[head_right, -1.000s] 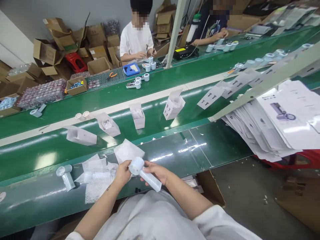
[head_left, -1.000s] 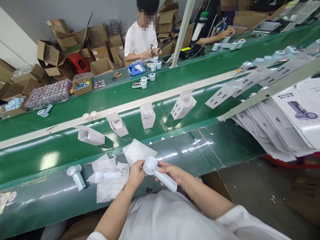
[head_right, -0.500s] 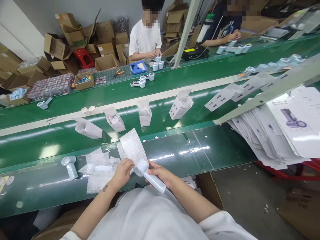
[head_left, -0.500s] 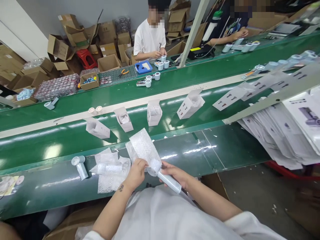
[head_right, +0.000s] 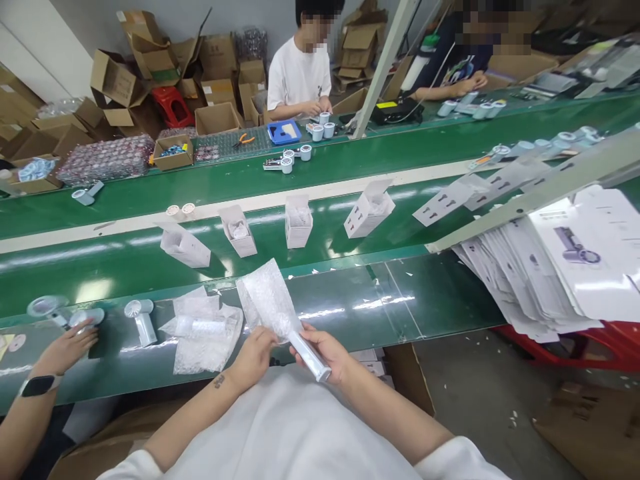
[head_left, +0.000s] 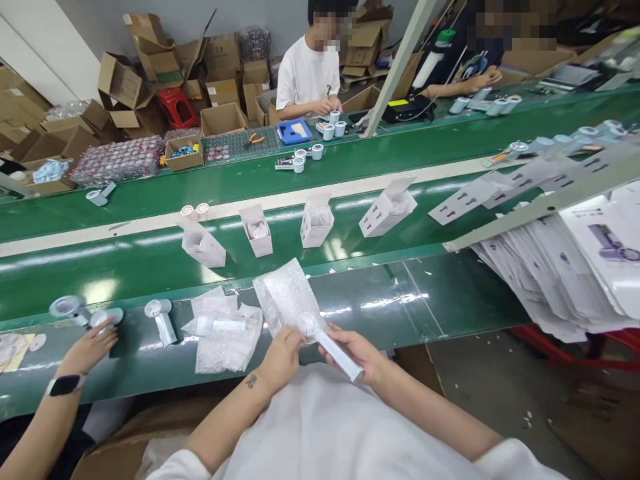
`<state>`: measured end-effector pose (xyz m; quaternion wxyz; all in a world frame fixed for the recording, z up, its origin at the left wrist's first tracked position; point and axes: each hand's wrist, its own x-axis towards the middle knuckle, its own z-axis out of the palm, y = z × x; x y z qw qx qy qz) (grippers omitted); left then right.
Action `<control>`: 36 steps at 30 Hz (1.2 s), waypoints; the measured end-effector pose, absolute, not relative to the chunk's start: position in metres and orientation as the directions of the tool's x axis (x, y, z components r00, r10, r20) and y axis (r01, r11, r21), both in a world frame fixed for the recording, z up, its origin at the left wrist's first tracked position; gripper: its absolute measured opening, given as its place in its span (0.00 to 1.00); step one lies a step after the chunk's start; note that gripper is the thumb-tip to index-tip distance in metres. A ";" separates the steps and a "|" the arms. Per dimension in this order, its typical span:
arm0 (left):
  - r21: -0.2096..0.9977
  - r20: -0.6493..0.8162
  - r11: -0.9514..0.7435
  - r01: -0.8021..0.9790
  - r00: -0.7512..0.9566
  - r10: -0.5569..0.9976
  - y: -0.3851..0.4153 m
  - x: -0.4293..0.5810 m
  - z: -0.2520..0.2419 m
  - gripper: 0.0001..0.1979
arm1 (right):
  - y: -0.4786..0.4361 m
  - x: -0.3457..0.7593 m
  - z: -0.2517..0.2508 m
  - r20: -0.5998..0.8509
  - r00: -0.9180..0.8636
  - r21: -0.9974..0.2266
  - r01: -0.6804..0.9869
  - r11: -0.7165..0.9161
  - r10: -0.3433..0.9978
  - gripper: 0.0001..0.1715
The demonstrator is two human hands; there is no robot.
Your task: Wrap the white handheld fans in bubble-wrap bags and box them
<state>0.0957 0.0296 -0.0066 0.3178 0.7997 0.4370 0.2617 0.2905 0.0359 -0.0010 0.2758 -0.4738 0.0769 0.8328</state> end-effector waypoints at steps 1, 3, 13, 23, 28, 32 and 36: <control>0.786 0.064 -0.310 0.534 0.429 0.901 0.029 0.098 -0.005 0.11 | 0.034 0.287 -0.004 -0.843 -0.376 -0.143 -0.533 -0.834 0.385 0.10; 0.856 -0.060 -0.159 0.491 0.401 0.914 0.030 0.105 0.002 0.09 | 0.028 0.281 -0.008 -0.869 -0.333 -0.171 -0.494 -0.853 0.367 0.05; 0.882 -0.472 0.456 0.120 0.226 0.852 0.041 0.086 0.041 0.05 | 0.026 0.320 0.077 -0.536 -0.277 -0.791 0.495 -0.359 0.797 0.21; 0.950 0.071 -0.260 0.171 0.695 0.716 0.042 0.074 0.061 0.07 | 0.046 0.266 0.018 -0.779 -0.462 -0.424 -0.111 -0.899 0.424 0.20; 0.629 -0.108 0.504 0.592 -0.575 0.811 0.046 -0.085 0.036 0.14 | 0.072 0.288 -0.041 -0.635 0.100 -0.764 0.063 -0.642 0.766 0.42; 0.277 -0.205 0.791 0.546 -0.770 0.604 0.054 -0.175 0.006 0.14 | 0.096 0.315 -0.090 -0.358 0.275 -0.792 0.417 -0.447 0.892 0.45; 0.259 -0.298 0.755 0.602 -0.694 0.655 0.056 -0.190 -0.011 0.19 | 0.101 0.319 -0.093 -0.235 0.298 -0.704 0.604 -0.374 0.925 0.41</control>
